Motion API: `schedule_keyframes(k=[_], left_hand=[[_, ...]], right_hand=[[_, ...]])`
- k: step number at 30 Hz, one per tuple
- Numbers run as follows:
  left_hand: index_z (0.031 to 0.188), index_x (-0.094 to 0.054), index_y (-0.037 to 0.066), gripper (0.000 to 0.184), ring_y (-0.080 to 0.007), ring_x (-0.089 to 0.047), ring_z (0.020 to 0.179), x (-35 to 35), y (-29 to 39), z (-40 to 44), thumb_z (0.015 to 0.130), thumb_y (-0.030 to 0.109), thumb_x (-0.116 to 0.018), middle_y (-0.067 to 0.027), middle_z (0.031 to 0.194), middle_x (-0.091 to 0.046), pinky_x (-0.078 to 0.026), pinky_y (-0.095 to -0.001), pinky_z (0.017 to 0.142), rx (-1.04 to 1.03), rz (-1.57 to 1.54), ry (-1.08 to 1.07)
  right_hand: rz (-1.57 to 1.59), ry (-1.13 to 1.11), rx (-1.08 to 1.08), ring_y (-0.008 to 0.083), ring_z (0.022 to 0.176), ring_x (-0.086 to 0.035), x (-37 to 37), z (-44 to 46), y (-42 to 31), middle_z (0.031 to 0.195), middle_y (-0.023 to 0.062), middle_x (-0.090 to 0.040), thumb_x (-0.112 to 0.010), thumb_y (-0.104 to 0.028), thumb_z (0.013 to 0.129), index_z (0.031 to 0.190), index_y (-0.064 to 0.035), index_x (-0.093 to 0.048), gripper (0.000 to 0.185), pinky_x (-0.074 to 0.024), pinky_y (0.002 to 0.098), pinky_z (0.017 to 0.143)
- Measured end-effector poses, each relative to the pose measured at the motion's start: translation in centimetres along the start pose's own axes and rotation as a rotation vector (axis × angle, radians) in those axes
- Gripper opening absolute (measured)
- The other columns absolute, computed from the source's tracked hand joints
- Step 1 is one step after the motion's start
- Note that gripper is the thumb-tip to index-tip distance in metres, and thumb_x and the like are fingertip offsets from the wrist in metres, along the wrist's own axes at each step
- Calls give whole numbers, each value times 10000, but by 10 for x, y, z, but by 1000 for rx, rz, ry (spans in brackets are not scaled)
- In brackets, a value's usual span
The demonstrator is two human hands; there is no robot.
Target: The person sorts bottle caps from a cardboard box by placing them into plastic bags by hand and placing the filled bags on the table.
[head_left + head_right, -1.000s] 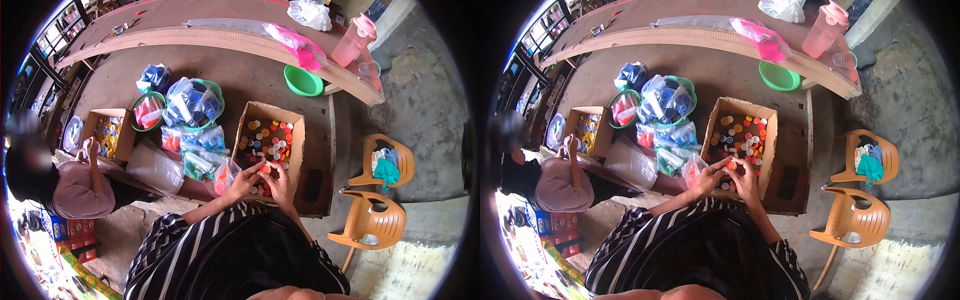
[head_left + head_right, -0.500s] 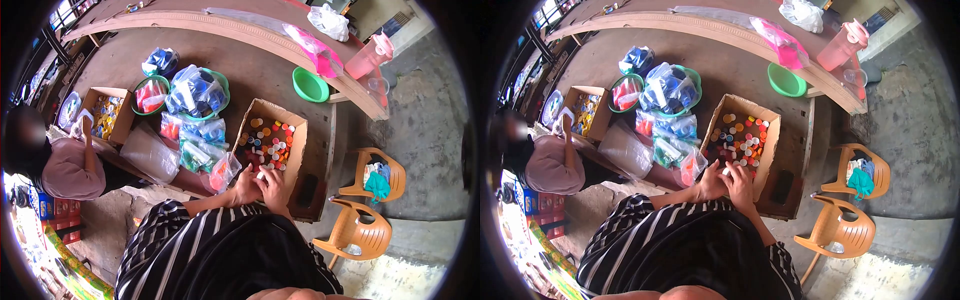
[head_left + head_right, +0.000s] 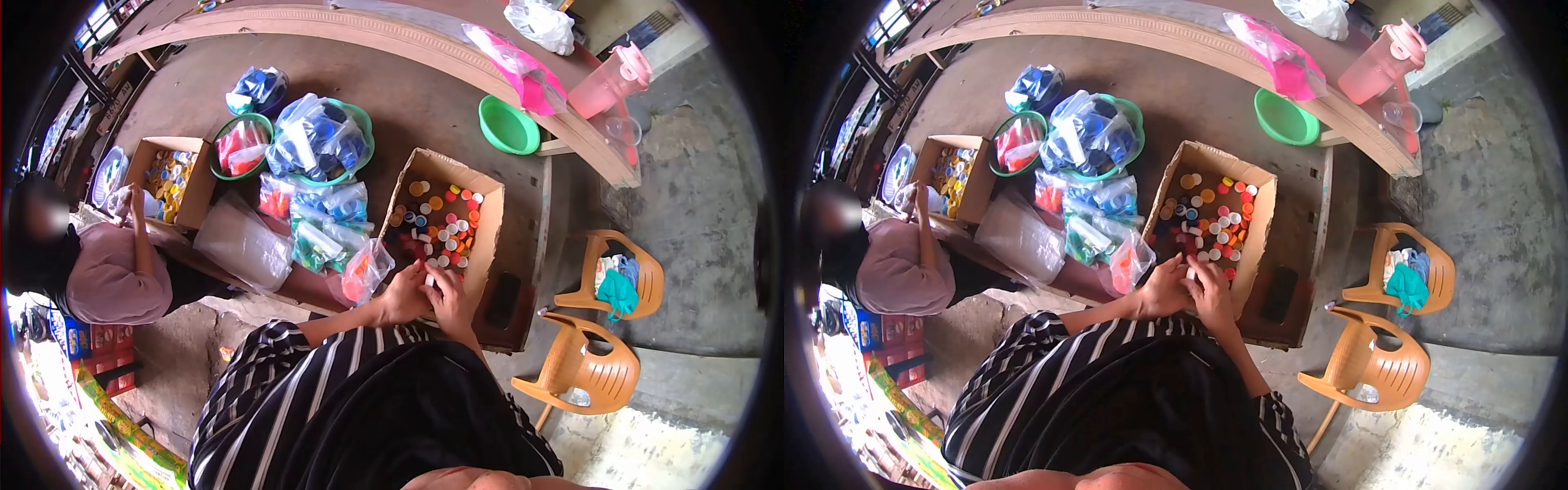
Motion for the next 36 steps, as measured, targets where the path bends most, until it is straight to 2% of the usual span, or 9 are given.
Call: schedule_keyframes(k=[2,4,5,6,12,21,24,30,36], left_hand=[[1414,-470,65,601,-299,-556,1222,-17,2,-7,1059,490,-237,-126,1327,-581,-375,-485,1100,179,-414,-36],[1410,-469,66,515,-253,-572,1190,-26,21,-18,1068,411,-299,-99,1309,-587,-402,-450,1081,108,-184,69],[1408,-469,67,475,-231,-580,1175,-25,27,-18,1072,372,-330,-85,1300,-591,-416,-432,1072,66,-67,113],[1416,-461,72,397,-176,-576,1158,-26,31,-20,1064,247,-407,-52,1277,-595,-438,-384,1051,25,-54,83],[1385,-484,53,389,-175,-592,1145,-22,40,-28,1040,229,-523,-61,1268,-586,-485,-340,1010,2,7,169],[1342,-527,53,383,-147,-613,1086,-31,41,-31,1014,239,-594,-42,1195,-615,-512,-327,973,28,79,140],[1332,-543,72,379,-163,-630,1017,-27,38,-29,1001,242,-615,-30,1146,-617,-573,-359,908,9,81,135],[1336,-533,44,389,-179,-636,1068,-22,36,-27,1004,231,-609,-54,1162,-615,-570,-373,937,-8,111,137],[1338,-502,-21,420,-166,-639,1086,-19,37,-29,1007,216,-602,-88,1205,-607,-541,-342,983,-27,172,146]], right_hand=[[329,-39,-114,233,1079,-605,1,2,19,1189,108,-617,-651,-156,955,1331,-50,-569,399,-484,349,925],[778,-2,-228,149,1099,-594,-10,-6,35,1188,81,-620,-622,-163,991,1333,-22,-542,378,-480,299,944],[801,-25,-240,141,1087,-595,-13,-9,39,1181,77,-618,-619,-161,994,1328,-15,-540,373,-484,292,936],[822,-48,-246,133,1075,-597,-12,-8,42,1173,73,-615,-617,-159,996,1323,-8,-538,368,-489,285,928],[897,-71,-339,124,1007,-631,-19,-13,53,1156,67,-635,-605,-136,1001,1313,15,-544,351,-530,278,878],[896,-68,-347,119,1012,-627,-14,-10,46,1154,59,-644,-615,-130,995,1335,10,-553,373,-519,265,893],[865,-67,-336,109,1007,-622,-12,-11,46,1148,53,-647,-629,-133,987,1329,5,-566,374,-511,254,895],[835,-53,-339,97,984,-628,-14,-13,55,1138,52,-666,-671,-137,961,1307,-2,-603,378,-513,239,879],[815,-73,-293,93,981,-631,-16,-14,57,1141,60,-679,-684,-107,945,1295,-17,-622,367,-522,237,864]])
Point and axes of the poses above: each hand's wrist, its own z-axis towards the middle knuckle, its own x-axis out of the back of the hand, y = z × x, the point moved 9 cm from there along z, towards the middle knuckle
